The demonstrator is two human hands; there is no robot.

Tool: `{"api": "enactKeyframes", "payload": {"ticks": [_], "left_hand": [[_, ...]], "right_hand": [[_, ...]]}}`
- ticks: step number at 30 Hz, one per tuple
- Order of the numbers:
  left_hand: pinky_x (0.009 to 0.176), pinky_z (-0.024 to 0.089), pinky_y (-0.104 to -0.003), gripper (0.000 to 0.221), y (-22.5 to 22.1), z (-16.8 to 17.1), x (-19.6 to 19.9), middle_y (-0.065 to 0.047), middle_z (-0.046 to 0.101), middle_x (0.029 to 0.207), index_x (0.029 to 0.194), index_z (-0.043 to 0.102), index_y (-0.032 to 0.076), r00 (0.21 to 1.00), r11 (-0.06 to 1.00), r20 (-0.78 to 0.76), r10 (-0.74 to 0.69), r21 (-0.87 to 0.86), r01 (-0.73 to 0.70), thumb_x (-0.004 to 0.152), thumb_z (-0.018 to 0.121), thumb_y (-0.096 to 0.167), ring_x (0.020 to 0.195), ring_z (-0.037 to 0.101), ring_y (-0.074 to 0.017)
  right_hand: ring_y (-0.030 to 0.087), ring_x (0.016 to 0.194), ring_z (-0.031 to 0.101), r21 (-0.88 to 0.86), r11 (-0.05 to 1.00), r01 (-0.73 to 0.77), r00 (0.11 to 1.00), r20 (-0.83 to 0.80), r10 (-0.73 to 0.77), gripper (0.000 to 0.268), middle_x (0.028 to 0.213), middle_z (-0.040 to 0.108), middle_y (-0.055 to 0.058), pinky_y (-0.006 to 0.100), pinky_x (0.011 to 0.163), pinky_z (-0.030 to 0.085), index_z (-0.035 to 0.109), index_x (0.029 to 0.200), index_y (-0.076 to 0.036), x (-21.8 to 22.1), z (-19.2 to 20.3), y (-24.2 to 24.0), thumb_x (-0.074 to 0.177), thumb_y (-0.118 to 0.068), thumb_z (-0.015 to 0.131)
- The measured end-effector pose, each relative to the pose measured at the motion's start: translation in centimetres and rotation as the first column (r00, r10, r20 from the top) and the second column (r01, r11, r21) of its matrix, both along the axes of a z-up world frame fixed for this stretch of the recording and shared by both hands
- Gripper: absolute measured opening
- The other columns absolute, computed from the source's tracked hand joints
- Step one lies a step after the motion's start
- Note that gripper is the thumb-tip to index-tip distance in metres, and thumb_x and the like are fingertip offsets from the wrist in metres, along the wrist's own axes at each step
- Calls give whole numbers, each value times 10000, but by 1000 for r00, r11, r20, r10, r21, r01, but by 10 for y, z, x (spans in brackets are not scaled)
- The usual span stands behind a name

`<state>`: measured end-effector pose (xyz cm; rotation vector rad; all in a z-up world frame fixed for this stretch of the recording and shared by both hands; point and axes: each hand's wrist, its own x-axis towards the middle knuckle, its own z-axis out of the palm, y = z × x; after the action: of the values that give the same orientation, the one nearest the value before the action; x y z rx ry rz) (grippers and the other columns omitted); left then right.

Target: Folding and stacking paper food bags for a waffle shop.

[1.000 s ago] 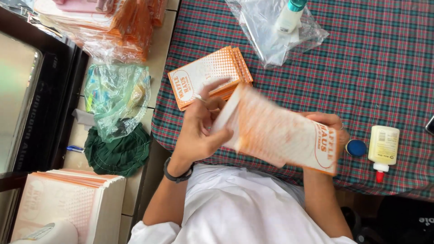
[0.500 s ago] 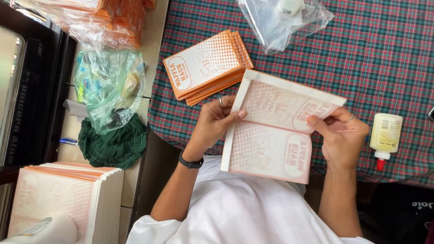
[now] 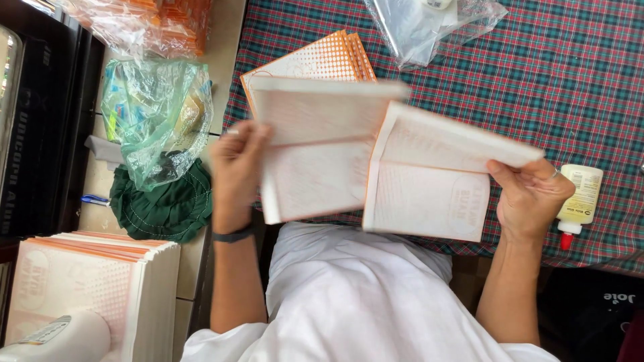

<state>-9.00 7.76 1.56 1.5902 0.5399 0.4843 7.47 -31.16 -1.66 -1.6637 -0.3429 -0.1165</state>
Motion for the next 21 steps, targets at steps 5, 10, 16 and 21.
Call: {"api": "enactKeyframes", "payload": {"ticks": [5,10,16,21], "left_hand": [[823,548,-234,74,57,-14,-35,33,713,961,958,682,110,906,922,231,356,-246,-299,1000,739,132,879,628,-50],[794,483,-225,123,28,7,-28,45,643,915,925,620,133,935,941,223,276,-259,-216,1010,705,159,852,570,-50],[682,446,-205,108,-47,-12,15,88,604,862,886,675,130,985,951,167,-39,-298,88,984,704,165,791,523,-22],[819,536,-220,194,-79,-19,32,-12,737,1053,1119,745,36,946,879,255,-200,-379,289,1009,689,186,962,662,-86]], "right_hand": [[367,1165,712,-278,907,-316,907,192,375,109,1133,706,243,514,1211,552,692,996,64,-11,20,11,1021,154,636],[416,1341,637,-360,854,-374,881,148,449,257,1166,710,195,559,1362,380,712,1004,5,-10,4,1,1008,222,573],[279,1201,681,49,963,-266,955,-120,270,350,1278,672,201,344,1106,588,618,1240,61,-23,28,33,921,-64,692],[188,932,726,2,1000,-20,995,-94,20,313,1071,736,159,252,844,628,674,1043,8,-26,18,34,815,14,888]]}}
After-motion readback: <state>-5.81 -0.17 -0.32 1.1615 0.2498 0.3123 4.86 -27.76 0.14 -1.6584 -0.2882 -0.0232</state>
